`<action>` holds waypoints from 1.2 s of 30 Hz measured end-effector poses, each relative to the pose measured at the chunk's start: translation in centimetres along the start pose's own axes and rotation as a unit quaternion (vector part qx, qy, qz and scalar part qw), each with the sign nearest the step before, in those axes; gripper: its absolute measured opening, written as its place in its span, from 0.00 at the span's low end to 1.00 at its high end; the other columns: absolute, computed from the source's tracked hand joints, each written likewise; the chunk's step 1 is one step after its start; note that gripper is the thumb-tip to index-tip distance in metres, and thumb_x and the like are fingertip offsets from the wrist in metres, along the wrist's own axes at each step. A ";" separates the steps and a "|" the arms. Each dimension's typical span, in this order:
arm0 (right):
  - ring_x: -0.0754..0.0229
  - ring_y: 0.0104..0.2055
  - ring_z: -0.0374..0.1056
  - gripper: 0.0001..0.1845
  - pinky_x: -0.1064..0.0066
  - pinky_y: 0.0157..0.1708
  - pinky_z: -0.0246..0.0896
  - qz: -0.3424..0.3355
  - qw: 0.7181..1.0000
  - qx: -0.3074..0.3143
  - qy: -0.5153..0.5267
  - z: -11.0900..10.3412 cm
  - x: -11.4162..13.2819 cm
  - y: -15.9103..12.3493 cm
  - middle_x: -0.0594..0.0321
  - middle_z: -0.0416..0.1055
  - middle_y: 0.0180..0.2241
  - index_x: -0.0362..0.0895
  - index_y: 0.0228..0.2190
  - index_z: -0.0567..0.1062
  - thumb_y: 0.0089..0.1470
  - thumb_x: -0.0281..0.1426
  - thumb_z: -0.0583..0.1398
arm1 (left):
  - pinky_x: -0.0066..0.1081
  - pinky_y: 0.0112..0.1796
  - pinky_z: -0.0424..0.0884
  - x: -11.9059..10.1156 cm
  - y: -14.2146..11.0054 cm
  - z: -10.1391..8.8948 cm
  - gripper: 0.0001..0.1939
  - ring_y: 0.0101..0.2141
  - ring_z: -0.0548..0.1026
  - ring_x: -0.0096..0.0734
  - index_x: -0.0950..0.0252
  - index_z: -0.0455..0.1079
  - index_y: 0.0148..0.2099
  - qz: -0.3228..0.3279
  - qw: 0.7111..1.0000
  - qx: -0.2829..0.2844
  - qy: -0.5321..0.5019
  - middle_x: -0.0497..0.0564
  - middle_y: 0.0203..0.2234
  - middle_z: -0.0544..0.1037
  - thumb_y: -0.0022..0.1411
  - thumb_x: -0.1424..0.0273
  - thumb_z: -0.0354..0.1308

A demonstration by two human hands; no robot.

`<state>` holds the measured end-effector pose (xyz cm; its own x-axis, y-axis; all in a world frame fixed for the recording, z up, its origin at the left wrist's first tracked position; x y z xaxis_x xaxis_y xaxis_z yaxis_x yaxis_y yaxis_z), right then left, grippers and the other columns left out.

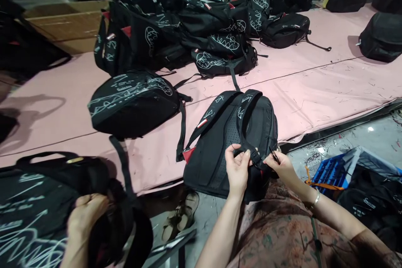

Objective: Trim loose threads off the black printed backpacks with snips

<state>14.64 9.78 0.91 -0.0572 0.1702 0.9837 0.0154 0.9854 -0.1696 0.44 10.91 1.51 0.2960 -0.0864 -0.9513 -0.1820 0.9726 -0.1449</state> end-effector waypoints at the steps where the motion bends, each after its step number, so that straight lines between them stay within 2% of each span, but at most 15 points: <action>1: 0.66 0.23 0.54 0.14 0.75 0.23 0.51 0.000 1.000 -0.008 0.007 0.1 0.2 0.0 0.69 0.59 0.19 0.44 0.18 0.64 0.44 0.40 0.57 | 0.23 0.26 0.67 -0.3 -0.1 -0.1 0.12 0.24 0.72 0.24 0.62 0.63 0.40 0.028 0.999 0.012 0.040 0.46 0.24 0.73 0.53 0.67 0.58; 3: 0.66 0.22 0.53 0.14 0.75 0.22 0.51 -0.004 1.000 -0.024 0.018 0.4 0.6 0.2 0.69 0.57 0.19 0.44 0.17 0.62 0.43 0.39 0.57 | 0.23 0.26 0.66 -0.6 -0.1 -0.2 0.06 0.24 0.69 0.23 0.65 0.69 0.32 0.060 0.989 0.054 0.125 0.48 0.24 0.73 0.55 0.68 0.54; 4: 0.67 0.22 0.52 0.14 0.75 0.21 0.50 -0.008 0.999 -0.030 0.020 0.5 0.8 0.4 0.69 0.57 0.19 0.44 0.17 0.61 0.43 0.39 0.57 | 0.24 0.27 0.66 -0.8 -0.2 -0.1 0.08 0.24 0.69 0.24 0.65 0.71 0.29 0.061 0.983 0.076 0.158 0.49 0.24 0.74 0.55 0.69 0.53; 7: 0.67 0.22 0.52 0.14 0.75 0.21 0.50 -0.019 0.999 -0.029 0.022 0.8 1.1 1.0 0.70 0.56 0.18 0.44 0.18 0.62 0.41 0.40 0.58 | 0.25 0.29 0.67 -1.2 -0.2 -0.1 0.09 0.28 0.71 0.28 0.65 0.75 0.29 0.028 0.973 0.121 0.193 0.50 0.27 0.75 0.53 0.70 0.53; 9: 0.67 0.21 0.52 0.14 0.75 0.21 0.51 -0.023 0.999 -0.030 0.031 1.0 0.9 1.3 0.70 0.57 0.18 0.44 0.18 0.63 0.41 0.40 0.58 | 0.25 0.30 0.67 -1.5 -0.2 0.0 0.07 0.29 0.71 0.29 0.65 0.76 0.32 -0.003 0.974 0.127 0.187 0.51 0.29 0.75 0.49 0.70 0.58; 12: 0.67 0.21 0.53 0.13 0.75 0.21 0.52 -0.036 0.998 -0.051 0.026 1.0 0.4 1.2 0.69 0.59 0.18 0.44 0.19 0.65 0.42 0.40 0.58 | 0.24 0.28 0.67 -1.5 -0.3 0.1 0.10 0.28 0.71 0.28 0.65 0.75 0.32 -0.034 0.976 0.122 0.178 0.51 0.28 0.75 0.43 0.69 0.65; 14: 0.67 0.22 0.53 0.12 0.75 0.21 0.52 -0.056 0.996 -0.071 -0.008 0.9 0.2 0.8 0.69 0.59 0.18 0.44 0.18 0.64 0.44 0.38 0.57 | 0.23 0.26 0.65 -1.5 -0.3 0.1 0.10 0.25 0.69 0.26 0.65 0.75 0.30 -0.023 0.971 0.123 0.204 0.50 0.26 0.74 0.41 0.68 0.66; 17: 0.67 0.22 0.52 0.14 0.75 0.22 0.50 -0.102 0.989 -0.086 -0.069 1.1 0.5 0.2 0.69 0.56 0.18 0.44 0.16 0.61 0.46 0.35 0.57 | 0.23 0.23 0.62 -1.6 -0.3 0.1 0.06 0.21 0.65 0.24 0.62 0.76 0.29 0.029 0.951 0.143 0.273 0.47 0.22 0.70 0.44 0.68 0.64; 19: 0.66 0.23 0.53 0.14 0.75 0.23 0.49 -0.121 0.987 -0.063 -0.089 1.4 0.8 0.2 0.69 0.57 0.18 0.44 0.16 0.61 0.46 0.34 0.57 | 0.24 0.24 0.61 -1.6 -0.4 0.0 0.03 0.21 0.65 0.25 0.61 0.76 0.28 0.062 0.938 0.152 0.306 0.47 0.21 0.69 0.46 0.69 0.62; 21: 0.66 0.23 0.54 0.13 0.75 0.23 0.50 -0.112 0.989 -0.023 -0.095 1.7 0.9 0.6 0.69 0.58 0.19 0.44 0.17 0.63 0.47 0.35 0.57 | 0.25 0.26 0.62 -1.5 -0.5 -0.2 0.03 0.24 0.66 0.27 0.61 0.75 0.27 0.087 0.931 0.145 0.322 0.47 0.21 0.70 0.49 0.69 0.60; 24: 0.66 0.24 0.57 0.10 0.76 0.24 0.51 -0.085 0.990 0.016 -0.108 1.0 0.9 1.2 0.69 0.61 0.21 0.43 0.23 0.67 0.48 0.37 0.56 | 0.26 0.29 0.62 -0.9 -0.7 -0.8 0.05 0.25 0.67 0.29 0.63 0.71 0.28 0.088 0.940 0.120 0.306 0.48 0.23 0.71 0.53 0.68 0.57; 27: 0.65 0.26 0.59 0.10 0.76 0.26 0.52 -0.075 0.982 0.029 -0.171 -0.9 1.3 1.6 0.69 0.65 0.24 0.44 0.33 0.69 0.50 0.37 0.56 | 0.25 0.30 0.62 -0.2 -0.8 -1.2 0.05 0.26 0.67 0.28 0.63 0.69 0.29 0.065 0.955 0.107 0.269 0.47 0.23 0.70 0.54 0.67 0.56; 31: 0.64 0.30 0.63 0.10 0.75 0.30 0.53 -0.100 0.951 0.102 -0.276 -2.7 2.2 1.6 0.67 0.69 0.28 0.44 0.29 0.71 0.55 0.35 0.52 | 0.25 0.33 0.62 0.0 -0.7 -1.3 0.06 0.28 0.69 0.29 0.64 0.69 0.28 0.045 0.967 0.096 0.230 0.47 0.24 0.71 0.54 0.67 0.56; 36: 0.64 0.29 0.64 0.10 0.75 0.29 0.49 -0.131 0.902 0.165 -0.376 -2.4 3.1 1.6 0.67 0.71 0.27 0.45 0.27 0.72 0.55 0.35 0.55 | 0.25 0.35 0.62 0.0 -0.5 -1.1 0.06 0.31 0.71 0.31 0.63 0.69 0.28 0.015 0.974 0.101 0.203 0.48 0.25 0.73 0.52 0.67 0.57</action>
<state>16.92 11.92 3.87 -0.6793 -0.2352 0.6951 -0.3874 0.9194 -0.0675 -0.54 10.15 1.29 -0.1102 -0.0951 -0.9894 0.0148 0.9951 -0.0973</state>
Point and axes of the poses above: each hand's wrist, its own y-axis towards the middle knuckle, its own z-axis out of the palm, x = y × z, the point moved 5 cm from there along y, towards the middle knuckle
